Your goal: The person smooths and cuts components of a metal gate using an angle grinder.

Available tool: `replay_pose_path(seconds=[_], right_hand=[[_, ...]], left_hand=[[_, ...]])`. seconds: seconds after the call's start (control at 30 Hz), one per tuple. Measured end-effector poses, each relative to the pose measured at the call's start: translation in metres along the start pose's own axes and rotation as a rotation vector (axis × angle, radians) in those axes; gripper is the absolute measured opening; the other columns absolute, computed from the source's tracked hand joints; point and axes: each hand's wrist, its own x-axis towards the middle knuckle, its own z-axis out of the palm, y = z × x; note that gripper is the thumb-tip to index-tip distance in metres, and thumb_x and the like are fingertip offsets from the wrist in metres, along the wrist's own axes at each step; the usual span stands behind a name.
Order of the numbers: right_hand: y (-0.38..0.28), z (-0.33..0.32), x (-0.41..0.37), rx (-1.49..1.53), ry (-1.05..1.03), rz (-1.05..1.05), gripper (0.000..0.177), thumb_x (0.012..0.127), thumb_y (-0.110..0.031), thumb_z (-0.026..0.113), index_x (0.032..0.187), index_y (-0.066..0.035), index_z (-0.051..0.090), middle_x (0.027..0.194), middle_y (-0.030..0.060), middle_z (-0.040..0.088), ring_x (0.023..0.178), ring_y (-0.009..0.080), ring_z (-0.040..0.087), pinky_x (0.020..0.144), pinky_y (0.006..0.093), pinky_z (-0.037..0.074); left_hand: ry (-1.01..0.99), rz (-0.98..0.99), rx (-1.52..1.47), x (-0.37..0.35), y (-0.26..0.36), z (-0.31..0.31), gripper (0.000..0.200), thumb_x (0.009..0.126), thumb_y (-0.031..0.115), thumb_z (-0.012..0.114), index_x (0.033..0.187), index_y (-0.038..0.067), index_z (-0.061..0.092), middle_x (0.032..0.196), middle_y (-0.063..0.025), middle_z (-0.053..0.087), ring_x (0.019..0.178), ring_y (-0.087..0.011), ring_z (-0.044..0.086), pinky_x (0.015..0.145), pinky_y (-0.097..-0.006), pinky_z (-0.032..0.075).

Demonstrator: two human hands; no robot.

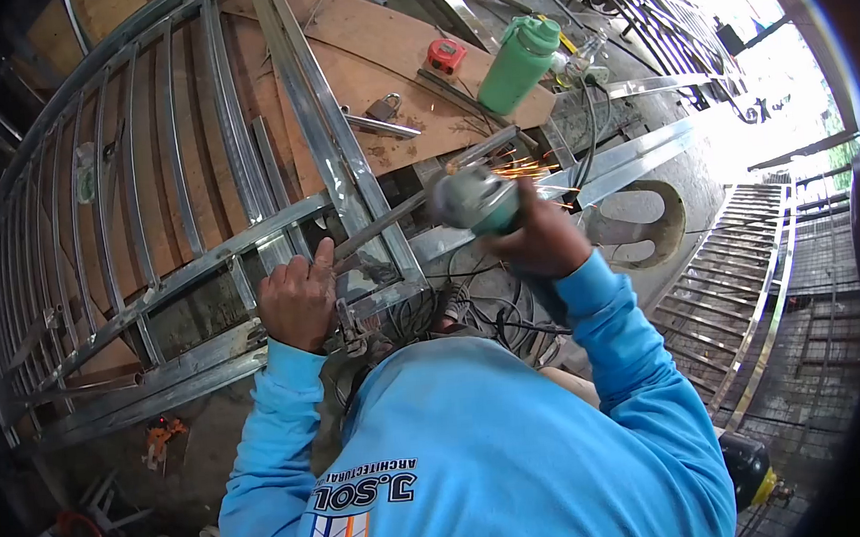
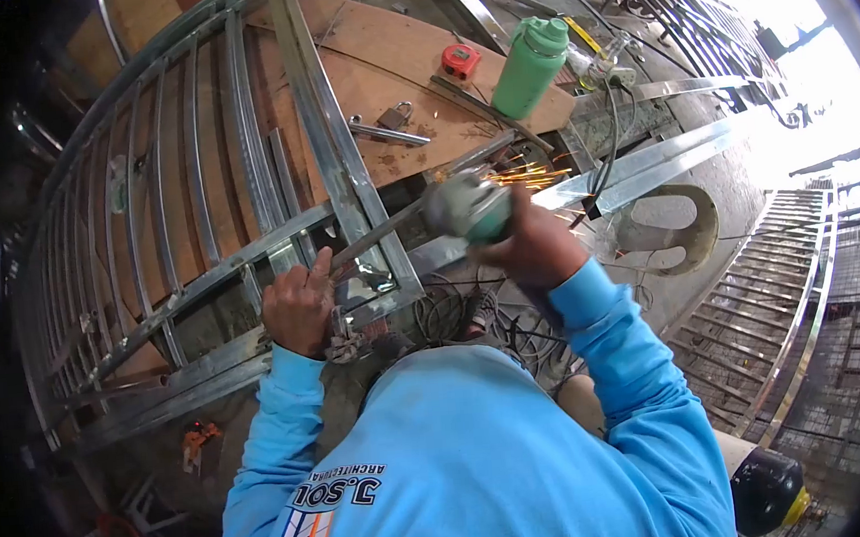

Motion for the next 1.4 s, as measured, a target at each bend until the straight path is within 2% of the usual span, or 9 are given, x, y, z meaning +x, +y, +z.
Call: replay_pose_path(seconds=[0.23, 0.3, 0.47, 0.6, 0.77, 0.87, 0.97, 1.17, 1.4], right_hand=[[0.018, 0.002, 0.004, -0.138, 0.065, 0.039, 0.096, 0.07, -0.039, 0.088, 0.132, 0.012, 0.035, 0.1, 0.033, 0.068, 0.094, 0.0471, 0.07, 0.084, 0.0488, 0.057], [0.011, 0.026, -0.006, 0.038, 0.134, -0.26, 0.084, 0.069, -0.03, 0.09, 0.125, 0.009, 0.04, 0.091, 0.0324, 0.068, 0.087, 0.0494, 0.07, 0.075, 0.0491, 0.057], [0.007, 0.023, -0.009, -0.028, 0.131, -0.083, 0.077, 0.07, -0.032, 0.089, 0.118, 0.006, 0.042, 0.092, 0.0329, 0.067, 0.086, 0.0482, 0.07, 0.073, 0.0483, 0.057], [0.032, -0.007, 0.0, -0.016, 0.155, 0.105, 0.086, 0.07, -0.048, 0.086, 0.118, 0.006, 0.041, 0.098, 0.0335, 0.069, 0.09, 0.0483, 0.07, 0.079, 0.0507, 0.056], [0.007, 0.026, -0.011, 0.119, 0.142, -0.131, 0.088, 0.068, -0.034, 0.09, 0.126, 0.009, 0.04, 0.097, 0.0351, 0.068, 0.091, 0.0493, 0.07, 0.077, 0.0509, 0.056], [-0.005, 0.034, -0.014, 0.142, 0.052, -0.074, 0.089, 0.067, -0.032, 0.091, 0.127, 0.008, 0.039, 0.091, 0.0333, 0.067, 0.086, 0.0513, 0.068, 0.074, 0.0504, 0.056], [0.029, 0.03, -0.012, 0.039, 0.207, -0.086, 0.089, 0.067, -0.033, 0.09, 0.127, 0.009, 0.04, 0.092, 0.0329, 0.068, 0.088, 0.0506, 0.069, 0.078, 0.0508, 0.056], [0.043, -0.017, -0.056, 0.092, 0.173, 0.185, 0.084, 0.07, -0.037, 0.087, 0.13, 0.005, 0.047, 0.108, 0.028, 0.069, 0.1, 0.0407, 0.07, 0.088, 0.0456, 0.055], [0.058, -0.04, -0.122, 0.04, 0.248, 0.468, 0.075, 0.07, -0.036, 0.087, 0.124, 0.002, 0.052, 0.11, 0.0235, 0.069, 0.1, 0.0345, 0.07, 0.089, 0.0423, 0.054]], left_hand=[[0.044, 0.01, -0.01, 0.001, 0.0, -0.002, 0.049, 0.076, 0.021, 0.08, 0.124, 0.025, 0.071, 0.076, -0.0019, 0.052, 0.068, -0.0225, 0.058, 0.057, -0.041, 0.046], [0.035, 0.016, -0.013, 0.0, -0.001, -0.001, 0.05, 0.075, 0.021, 0.08, 0.125, 0.025, 0.071, 0.076, -0.0019, 0.052, 0.068, -0.0228, 0.058, 0.058, -0.0412, 0.046], [0.001, 0.01, -0.007, 0.0, 0.0, -0.001, 0.051, 0.074, 0.02, 0.08, 0.124, 0.025, 0.072, 0.076, -0.0018, 0.053, 0.069, -0.0234, 0.058, 0.058, -0.0415, 0.046], [0.006, 0.0, 0.021, -0.001, 0.0, -0.001, 0.05, 0.074, 0.021, 0.081, 0.123, 0.025, 0.073, 0.076, -0.0019, 0.053, 0.07, -0.0235, 0.059, 0.058, -0.0416, 0.046], [0.008, 0.005, 0.026, 0.0, 0.002, -0.002, 0.05, 0.074, 0.02, 0.08, 0.123, 0.025, 0.073, 0.076, -0.0018, 0.054, 0.07, -0.0236, 0.059, 0.058, -0.0418, 0.045], [0.019, 0.027, 0.016, -0.002, -0.001, 0.005, 0.049, 0.075, 0.018, 0.079, 0.123, 0.025, 0.072, 0.076, -0.0016, 0.054, 0.07, -0.0237, 0.059, 0.058, -0.0418, 0.045], [0.03, 0.018, 0.009, -0.003, -0.001, 0.004, 0.046, 0.075, 0.019, 0.079, 0.12, 0.023, 0.072, 0.076, -0.0015, 0.054, 0.07, -0.0238, 0.059, 0.057, -0.0416, 0.045], [-0.079, -0.083, -0.079, 0.006, 0.002, -0.004, 0.033, 0.09, 0.041, 0.07, 0.112, 0.017, 0.07, 0.081, -0.0047, 0.056, 0.079, -0.0266, 0.061, 0.065, -0.0439, 0.045], [-0.129, -0.058, -0.099, 0.007, 0.0, -0.002, 0.028, 0.091, 0.04, 0.068, 0.104, 0.016, 0.066, 0.084, -0.0057, 0.057, 0.082, -0.0282, 0.059, 0.067, -0.0448, 0.042]])
